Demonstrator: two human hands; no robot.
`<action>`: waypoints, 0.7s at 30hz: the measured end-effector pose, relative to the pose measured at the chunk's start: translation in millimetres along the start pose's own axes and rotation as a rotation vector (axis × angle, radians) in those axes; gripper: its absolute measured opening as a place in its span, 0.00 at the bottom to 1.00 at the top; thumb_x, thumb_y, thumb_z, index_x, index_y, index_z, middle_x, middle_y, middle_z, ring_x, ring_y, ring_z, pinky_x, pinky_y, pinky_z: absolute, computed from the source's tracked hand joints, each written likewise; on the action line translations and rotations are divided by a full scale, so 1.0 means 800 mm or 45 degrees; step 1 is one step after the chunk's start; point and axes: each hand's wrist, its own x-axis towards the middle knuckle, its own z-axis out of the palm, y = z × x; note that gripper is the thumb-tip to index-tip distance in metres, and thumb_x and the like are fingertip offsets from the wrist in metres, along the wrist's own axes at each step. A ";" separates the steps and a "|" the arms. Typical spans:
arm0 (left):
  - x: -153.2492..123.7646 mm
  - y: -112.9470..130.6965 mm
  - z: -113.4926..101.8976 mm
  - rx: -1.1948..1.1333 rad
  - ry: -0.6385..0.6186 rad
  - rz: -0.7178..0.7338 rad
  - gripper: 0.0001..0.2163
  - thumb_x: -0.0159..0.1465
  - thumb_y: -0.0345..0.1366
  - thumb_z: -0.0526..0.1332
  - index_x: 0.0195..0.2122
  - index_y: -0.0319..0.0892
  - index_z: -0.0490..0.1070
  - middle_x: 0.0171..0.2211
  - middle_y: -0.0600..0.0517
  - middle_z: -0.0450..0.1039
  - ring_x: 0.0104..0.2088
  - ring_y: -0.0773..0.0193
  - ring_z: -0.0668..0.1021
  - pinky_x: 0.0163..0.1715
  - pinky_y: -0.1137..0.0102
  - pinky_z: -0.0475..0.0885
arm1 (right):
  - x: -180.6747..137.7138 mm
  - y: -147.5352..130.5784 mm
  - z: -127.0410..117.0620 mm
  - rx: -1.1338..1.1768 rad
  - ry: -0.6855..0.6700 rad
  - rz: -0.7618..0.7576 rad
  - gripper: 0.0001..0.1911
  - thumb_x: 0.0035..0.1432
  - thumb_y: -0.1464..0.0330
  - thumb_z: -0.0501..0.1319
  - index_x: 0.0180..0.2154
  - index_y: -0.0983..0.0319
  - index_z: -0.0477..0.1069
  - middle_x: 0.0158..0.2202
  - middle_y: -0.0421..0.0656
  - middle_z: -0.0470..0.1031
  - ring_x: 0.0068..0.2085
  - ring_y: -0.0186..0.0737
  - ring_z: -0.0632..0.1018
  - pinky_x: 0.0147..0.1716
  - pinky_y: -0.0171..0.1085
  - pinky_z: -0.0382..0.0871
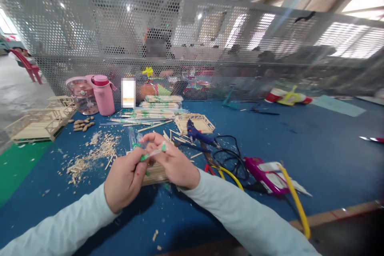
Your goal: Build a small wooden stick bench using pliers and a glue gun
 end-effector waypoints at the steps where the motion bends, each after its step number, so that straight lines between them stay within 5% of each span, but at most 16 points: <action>1: 0.000 0.002 -0.001 0.083 -0.015 -0.045 0.10 0.64 0.34 0.47 0.28 0.43 0.64 0.20 0.55 0.68 0.20 0.67 0.70 0.22 0.74 0.61 | -0.003 -0.002 0.002 -0.074 -0.034 0.023 0.13 0.51 0.71 0.58 0.42 0.60 0.65 0.27 0.35 0.64 0.29 0.30 0.66 0.33 0.33 0.62; 6: 0.007 0.012 -0.006 0.267 -0.138 -0.110 0.09 0.62 0.37 0.48 0.30 0.43 0.66 0.22 0.52 0.70 0.20 0.65 0.71 0.22 0.72 0.60 | -0.006 -0.005 0.010 -0.110 0.084 0.049 0.11 0.55 0.64 0.56 0.37 0.63 0.70 0.31 0.40 0.69 0.33 0.34 0.69 0.35 0.35 0.62; 9: 0.013 0.017 -0.010 -0.115 -0.256 -0.169 0.10 0.63 0.39 0.49 0.31 0.42 0.66 0.25 0.52 0.70 0.24 0.67 0.70 0.25 0.73 0.63 | 0.002 0.003 0.006 0.181 0.217 0.052 0.19 0.56 0.56 0.54 0.27 0.64 0.72 0.22 0.37 0.65 0.24 0.29 0.65 0.26 0.32 0.60; 12: 0.019 0.016 -0.014 -0.574 -0.211 -0.433 0.11 0.63 0.41 0.50 0.29 0.41 0.65 0.22 0.56 0.65 0.22 0.70 0.67 0.22 0.75 0.62 | 0.010 0.004 -0.006 0.374 0.068 0.082 0.17 0.49 0.55 0.62 0.26 0.63 0.72 0.20 0.37 0.66 0.24 0.29 0.67 0.27 0.32 0.62; 14: 0.019 0.014 -0.015 -0.730 -0.130 -0.564 0.11 0.63 0.43 0.52 0.28 0.42 0.64 0.19 0.58 0.61 0.19 0.72 0.64 0.19 0.77 0.59 | 0.011 0.001 -0.013 0.210 0.030 0.040 0.13 0.44 0.60 0.67 0.25 0.63 0.72 0.22 0.38 0.71 0.26 0.31 0.71 0.30 0.34 0.65; 16: 0.016 0.013 -0.015 -0.755 -0.101 -0.572 0.12 0.62 0.44 0.52 0.27 0.42 0.63 0.20 0.58 0.63 0.18 0.73 0.63 0.18 0.77 0.58 | 0.009 -0.003 -0.016 -0.153 0.187 -0.109 0.07 0.43 0.67 0.67 0.25 0.63 0.72 0.24 0.39 0.73 0.28 0.32 0.73 0.31 0.34 0.66; 19: 0.012 0.015 -0.011 -0.762 -0.243 -0.528 0.18 0.62 0.50 0.48 0.27 0.41 0.65 0.21 0.55 0.67 0.17 0.72 0.64 0.16 0.76 0.58 | 0.000 -0.003 -0.012 -0.683 0.457 -0.463 0.01 0.49 0.73 0.62 0.27 0.62 0.71 0.27 0.41 0.76 0.28 0.32 0.74 0.28 0.32 0.66; 21: 0.011 0.018 -0.008 -0.791 -0.363 -0.595 0.24 0.61 0.56 0.44 0.24 0.41 0.65 0.16 0.54 0.66 0.14 0.71 0.64 0.15 0.74 0.57 | -0.006 0.000 -0.007 -0.861 0.441 -0.720 0.04 0.52 0.75 0.60 0.26 0.61 0.70 0.30 0.42 0.77 0.30 0.33 0.75 0.28 0.31 0.68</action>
